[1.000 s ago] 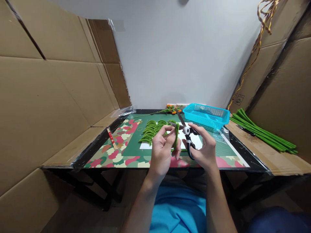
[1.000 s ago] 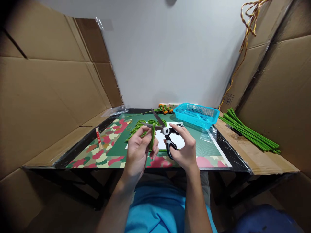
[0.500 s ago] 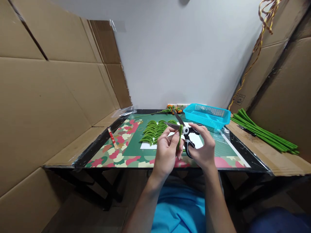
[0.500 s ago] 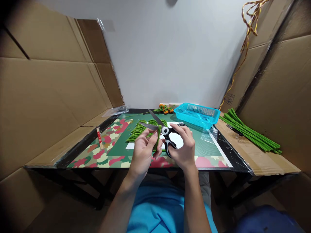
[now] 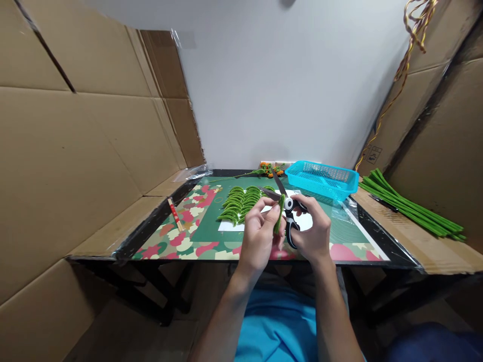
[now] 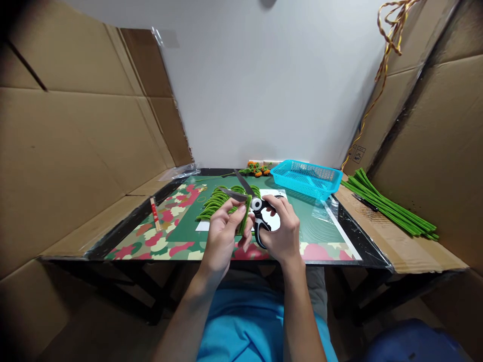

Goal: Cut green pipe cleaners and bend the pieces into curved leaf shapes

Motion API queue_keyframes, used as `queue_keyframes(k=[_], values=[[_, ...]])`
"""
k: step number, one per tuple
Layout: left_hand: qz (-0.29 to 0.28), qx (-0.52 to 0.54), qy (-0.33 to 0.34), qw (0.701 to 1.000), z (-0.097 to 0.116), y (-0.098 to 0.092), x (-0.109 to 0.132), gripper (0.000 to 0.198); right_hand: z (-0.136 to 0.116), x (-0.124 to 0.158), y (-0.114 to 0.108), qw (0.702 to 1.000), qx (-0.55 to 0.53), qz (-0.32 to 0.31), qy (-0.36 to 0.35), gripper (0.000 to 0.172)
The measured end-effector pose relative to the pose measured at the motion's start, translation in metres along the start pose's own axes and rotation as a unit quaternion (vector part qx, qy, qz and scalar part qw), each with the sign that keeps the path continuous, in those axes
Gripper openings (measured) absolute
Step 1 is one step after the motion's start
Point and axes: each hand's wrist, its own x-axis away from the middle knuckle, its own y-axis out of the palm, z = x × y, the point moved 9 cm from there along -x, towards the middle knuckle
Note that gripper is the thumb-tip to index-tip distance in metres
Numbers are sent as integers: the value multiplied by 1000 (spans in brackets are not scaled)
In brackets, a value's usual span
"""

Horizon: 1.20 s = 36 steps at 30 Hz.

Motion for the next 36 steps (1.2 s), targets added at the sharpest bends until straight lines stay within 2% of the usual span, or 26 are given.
queue_keyframes(k=[4,11,15,22,26,36], values=[[-42,25,-42,998,-1,10,1,35,3,-1,3,999,-45,-16,13,42],[-44,-4,-80,996,-1,18,3,44,7,-1,2,995,-86,-29,32,40],[-84,-1,-103,991,-6,31,4,50,11,2,10,993,-92,-58,50,38],[-77,17,-78,994,-5,40,4,58,15,5,19,985,-126,-83,87,31],[-69,3,-74,995,-5,40,3,55,14,6,21,983,-132,-103,81,38],[-70,1,-64,995,-3,40,4,56,15,7,25,980,-146,-107,80,32]])
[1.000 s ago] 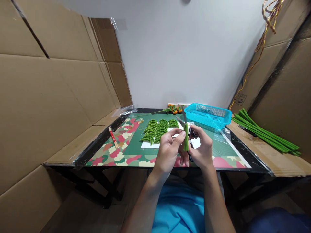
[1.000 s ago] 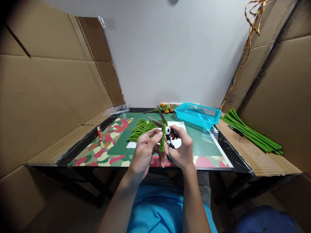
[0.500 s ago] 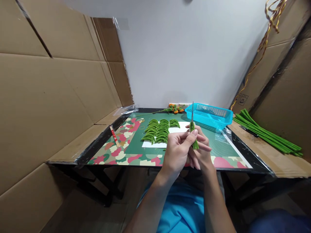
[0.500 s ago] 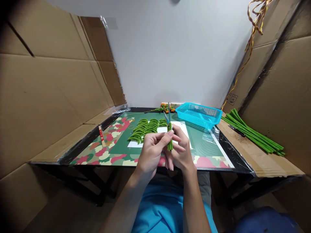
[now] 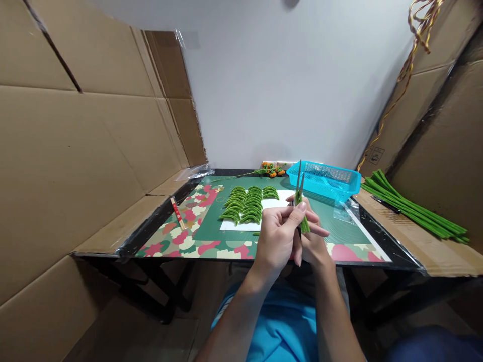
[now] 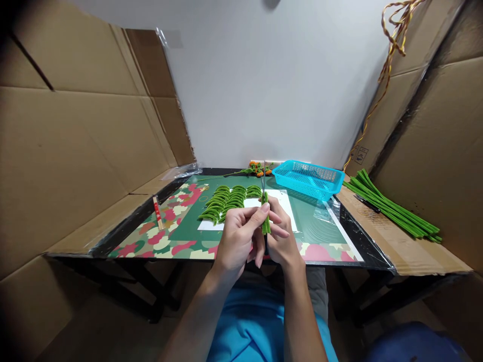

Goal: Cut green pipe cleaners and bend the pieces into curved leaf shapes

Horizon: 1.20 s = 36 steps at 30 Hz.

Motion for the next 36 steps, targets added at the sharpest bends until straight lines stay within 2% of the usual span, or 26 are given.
queue_keyframes(k=[9,17,21,28,36], values=[[-25,4,1,1000,0,1,1,54,-2,2,-3,1000,9,3,18,26],[-21,14,0,1000,2,0,4,51,-6,2,-1,1000,-3,-18,15,27],[-23,13,2,1000,2,0,4,49,-6,2,-1,1000,0,-11,17,30],[-33,9,12,999,4,6,7,50,2,5,-5,999,35,10,27,26],[-30,3,17,999,6,6,8,46,-6,5,-8,999,46,16,15,27]])
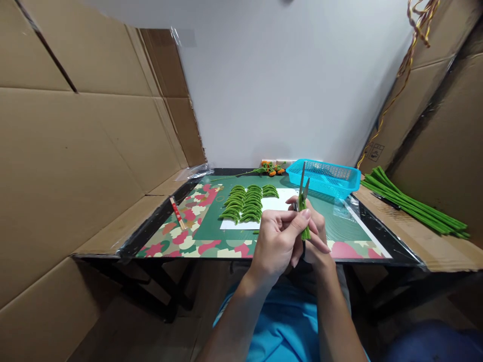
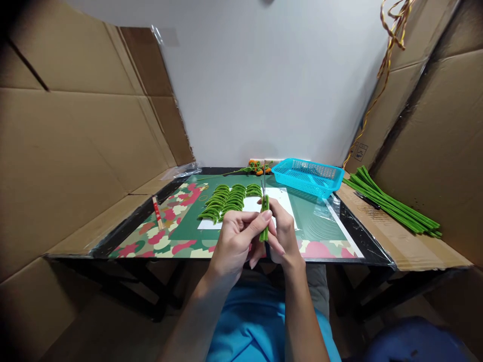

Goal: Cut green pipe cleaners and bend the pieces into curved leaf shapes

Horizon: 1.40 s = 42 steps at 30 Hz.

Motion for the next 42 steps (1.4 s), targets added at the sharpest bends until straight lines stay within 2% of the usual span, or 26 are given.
queue_keyframes(k=[7,11,14,20,26,29,31,33,34,36,38,40,42], values=[[17,14,-6,1000,-2,-4,-1,49,-3,1,-2,999,40,9,-7,23],[5,4,-13,1000,-3,-4,-2,48,-6,1,-5,998,54,21,-20,23],[-19,-13,-29,999,-5,-1,-4,50,-1,2,-10,996,74,46,0,23],[-43,-24,-27,998,-3,4,-2,48,2,-3,-13,995,94,28,23,25],[-63,-61,-40,995,-5,4,1,48,5,-6,-40,979,168,72,86,38],[-45,-100,-34,993,-8,-6,-5,49,19,-3,-61,961,218,101,138,46],[-22,-165,-10,986,-9,-18,-10,49,30,-1,-73,949,260,95,152,49],[6,-267,12,963,-10,-31,-15,47,40,1,-81,942,292,77,147,51],[20,-333,10,943,-12,-38,-17,46,45,2,-85,939,302,73,146,51],[51,-486,9,872,-15,-52,-20,43,55,6,-95,933,318,73,152,49],[30,-590,18,807,-20,-54,-22,42,65,10,-104,929,323,73,162,47],[-8,-628,22,778,-28,-53,-22,42,73,14,-110,929,320,66,174,47],[-16,-639,23,769,-34,-56,-22,43,80,17,-114,925,325,60,189,48]])
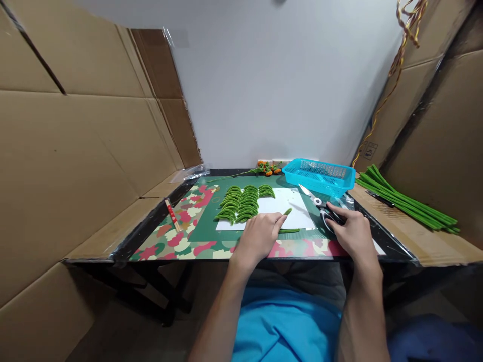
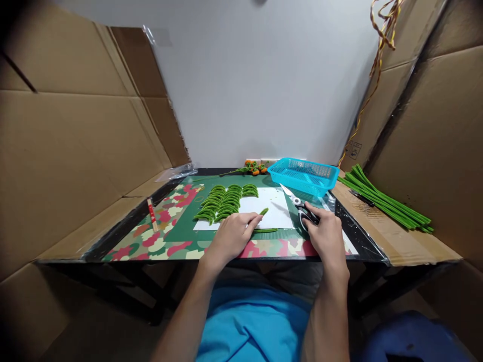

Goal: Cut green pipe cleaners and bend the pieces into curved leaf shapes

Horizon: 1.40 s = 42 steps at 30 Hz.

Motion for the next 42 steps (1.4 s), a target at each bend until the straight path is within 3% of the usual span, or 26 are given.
queue_keyframes(k=[8,13,19,28,36,42], values=[[3,8,11,1000,-10,8,2,35,0,1,3,998,54,11,-25,44],[41,105,2,994,-15,-1,4,27,4,-1,13,995,93,-31,-14,51],[26,232,-7,972,-15,0,4,18,0,-1,17,988,145,-31,-42,51],[-7,273,-15,962,-17,10,4,19,-13,6,18,976,197,-16,-92,54],[-7,270,-7,963,-15,7,6,23,-16,6,19,973,219,-4,-70,52],[-17,292,-8,956,-17,10,7,17,-14,8,17,982,173,-25,-66,51]])
